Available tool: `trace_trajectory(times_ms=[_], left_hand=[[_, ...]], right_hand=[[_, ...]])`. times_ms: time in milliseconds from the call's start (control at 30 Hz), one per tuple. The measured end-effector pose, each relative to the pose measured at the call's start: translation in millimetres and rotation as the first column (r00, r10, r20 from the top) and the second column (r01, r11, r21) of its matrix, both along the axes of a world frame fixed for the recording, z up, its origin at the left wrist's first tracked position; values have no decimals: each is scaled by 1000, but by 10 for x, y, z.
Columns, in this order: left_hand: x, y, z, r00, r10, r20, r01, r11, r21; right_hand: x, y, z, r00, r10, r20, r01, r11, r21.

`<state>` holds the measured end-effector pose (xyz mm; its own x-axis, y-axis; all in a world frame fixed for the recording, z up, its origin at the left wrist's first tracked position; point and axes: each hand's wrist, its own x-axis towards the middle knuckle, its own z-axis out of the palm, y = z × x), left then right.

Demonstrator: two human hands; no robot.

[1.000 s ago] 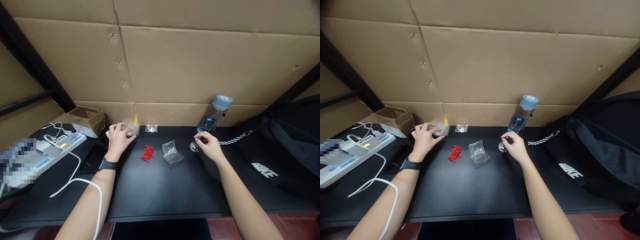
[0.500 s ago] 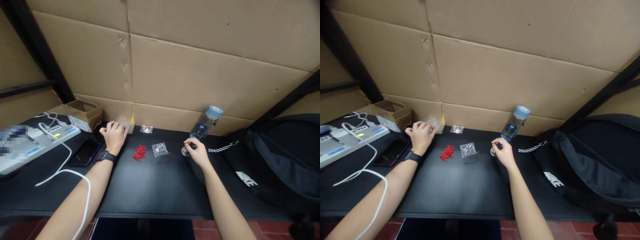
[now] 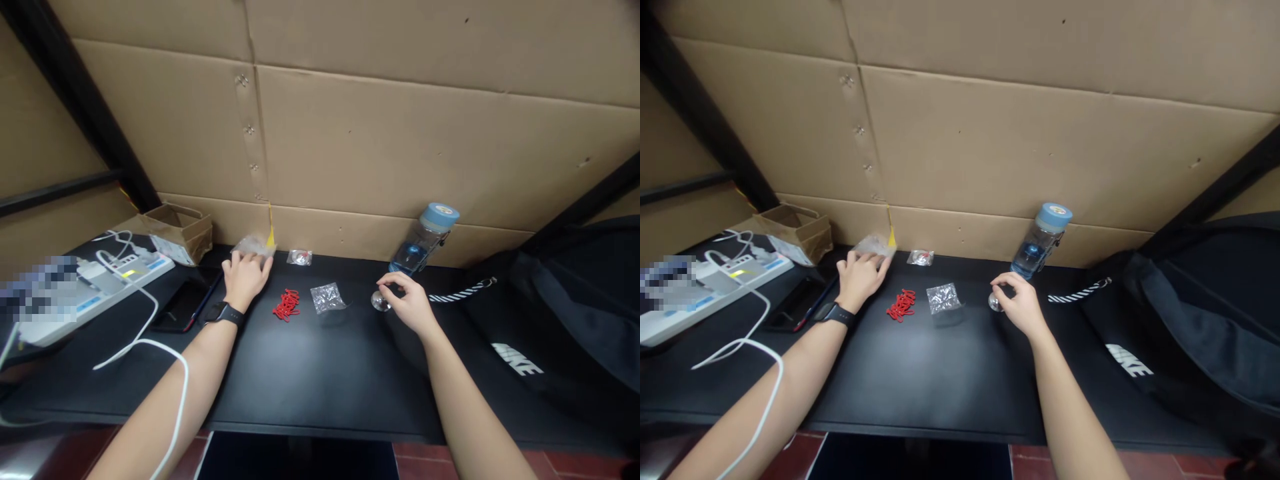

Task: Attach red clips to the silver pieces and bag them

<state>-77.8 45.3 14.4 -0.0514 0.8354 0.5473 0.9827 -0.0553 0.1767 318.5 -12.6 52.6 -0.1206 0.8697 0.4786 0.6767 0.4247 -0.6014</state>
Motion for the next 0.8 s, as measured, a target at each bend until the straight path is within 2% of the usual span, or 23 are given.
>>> trace_trajectory(times_ms=[300,400,500,567,633,700,767,800], left_hand=[[62,-44,-64,996,35,-77,-39,998,-52],[85,-79,-17,996,30,-81,-33,999,-37],[143,-135,90,998,-61,-20,61,998,27],[187,-178,169,978,-200,57,197,979,62],[214,-220,227,901,-411,142,407,912,53],[211,-255,256,763,-615,201,627,779,0],[178,-277,259,656,-718,231,748,659,-75],[153,-283,255,637,-733,237,768,630,-115]], right_hand=[[2,3,4,1000,15,9,-16,1000,21],[81,8,-11,995,-8,96,7,1000,18],[201,4,-42,970,19,244,-6,999,-52],[260,-2,-63,952,98,291,-63,990,-129],[286,-4,-78,945,171,277,-119,974,-194],[283,-3,-86,950,199,239,-142,961,-236],[270,-3,-85,958,194,213,-137,957,-256],[264,-4,-81,960,187,206,-131,957,-261]])
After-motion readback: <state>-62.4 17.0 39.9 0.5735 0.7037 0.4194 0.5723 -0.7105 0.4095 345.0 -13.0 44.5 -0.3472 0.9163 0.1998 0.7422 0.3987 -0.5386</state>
